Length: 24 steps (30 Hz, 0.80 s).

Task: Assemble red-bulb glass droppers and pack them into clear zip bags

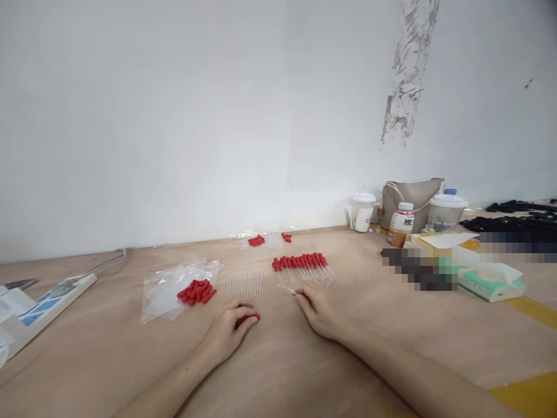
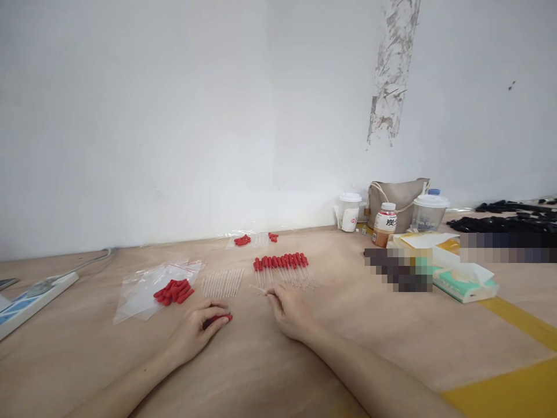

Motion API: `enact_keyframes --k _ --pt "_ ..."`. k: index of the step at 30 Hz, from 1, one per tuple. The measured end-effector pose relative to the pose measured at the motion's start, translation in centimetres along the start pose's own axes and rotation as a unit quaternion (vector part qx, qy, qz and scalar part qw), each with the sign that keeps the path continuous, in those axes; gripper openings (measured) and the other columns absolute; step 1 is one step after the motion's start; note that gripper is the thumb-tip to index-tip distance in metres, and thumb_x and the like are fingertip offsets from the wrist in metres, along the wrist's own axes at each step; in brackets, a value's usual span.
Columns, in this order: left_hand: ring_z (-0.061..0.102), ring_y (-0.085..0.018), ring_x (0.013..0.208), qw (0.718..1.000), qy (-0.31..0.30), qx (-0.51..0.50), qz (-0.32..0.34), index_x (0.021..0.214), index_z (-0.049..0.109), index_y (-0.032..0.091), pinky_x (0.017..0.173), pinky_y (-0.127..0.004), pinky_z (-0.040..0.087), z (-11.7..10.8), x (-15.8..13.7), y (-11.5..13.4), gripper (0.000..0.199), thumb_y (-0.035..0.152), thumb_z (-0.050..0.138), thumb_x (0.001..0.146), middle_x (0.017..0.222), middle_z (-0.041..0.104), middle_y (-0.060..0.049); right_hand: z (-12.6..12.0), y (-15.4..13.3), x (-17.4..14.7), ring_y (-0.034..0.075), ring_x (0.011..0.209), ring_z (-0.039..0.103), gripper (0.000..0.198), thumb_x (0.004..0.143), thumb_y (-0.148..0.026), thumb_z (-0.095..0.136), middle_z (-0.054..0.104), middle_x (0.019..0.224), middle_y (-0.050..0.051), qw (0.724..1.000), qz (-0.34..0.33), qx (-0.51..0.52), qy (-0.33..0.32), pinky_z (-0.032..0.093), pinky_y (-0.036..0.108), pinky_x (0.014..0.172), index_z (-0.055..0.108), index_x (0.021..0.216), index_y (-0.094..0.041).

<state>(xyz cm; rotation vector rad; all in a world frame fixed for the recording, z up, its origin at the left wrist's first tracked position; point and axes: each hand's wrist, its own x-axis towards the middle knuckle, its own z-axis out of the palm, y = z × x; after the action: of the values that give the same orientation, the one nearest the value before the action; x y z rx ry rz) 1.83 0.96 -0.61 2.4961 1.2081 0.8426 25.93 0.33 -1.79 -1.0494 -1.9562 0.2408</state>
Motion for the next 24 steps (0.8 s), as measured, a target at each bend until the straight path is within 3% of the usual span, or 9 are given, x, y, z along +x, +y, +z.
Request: enact_keyframes --k 5,12,18,24 --pt "0.053 -0.015 0.069 0.997 0.017 -0.072 -0.037 0.084 0.055 0.019 0.063 -0.025 0.041 0.7 0.1 1.8 0.021 0.031 0.039 0.087 0.076 0.058 -0.001 0.6 -1.7 -0.6 0.012 0.074 0.051 0.02 0.086 -0.023 0.036 0.058 0.077 0.001 0.998 -0.029 0.024 -0.053 0.038 0.024 0.068 0.055 0.082 -0.018" --pt "0.053 -0.015 0.076 0.987 0.029 -0.158 -0.027 0.086 0.051 0.019 0.069 -0.024 0.041 1.3 0.0 1.8 0.015 0.028 0.039 0.087 0.081 0.058 -0.001 0.6 -1.9 -0.9 0.012 0.073 0.049 0.021 0.087 -0.024 0.036 0.057 0.075 0.001 0.998 -0.026 0.002 -0.054 0.036 0.025 0.069 0.055 0.081 -0.019" --pt "0.052 -0.015 0.073 0.988 0.02 -0.153 -0.029 0.085 0.053 0.019 0.067 -0.024 0.041 1.1 -0.1 1.9 0.017 0.03 0.039 0.086 0.078 0.057 -0.001 0.7 -1.7 -0.9 0.012 0.073 0.051 0.017 0.085 -0.022 0.04 0.06 0.076 -0.001 0.997 -0.031 0.003 -0.068 0.033 0.027 0.072 0.057 0.082 -0.02" --pt "0.053 -0.014 0.069 0.99 -0.027 -0.134 -0.023 0.086 0.059 0.019 0.062 -0.02 0.04 1.2 -0.4 1.9 0.022 0.032 0.041 0.085 0.073 0.059 0.001 0.6 -1.1 -0.8 0.012 0.073 0.053 0.017 0.082 -0.021 0.045 0.063 0.078 -0.002 0.995 -0.037 0.009 -0.096 0.029 0.03 0.075 0.062 0.086 -0.023"
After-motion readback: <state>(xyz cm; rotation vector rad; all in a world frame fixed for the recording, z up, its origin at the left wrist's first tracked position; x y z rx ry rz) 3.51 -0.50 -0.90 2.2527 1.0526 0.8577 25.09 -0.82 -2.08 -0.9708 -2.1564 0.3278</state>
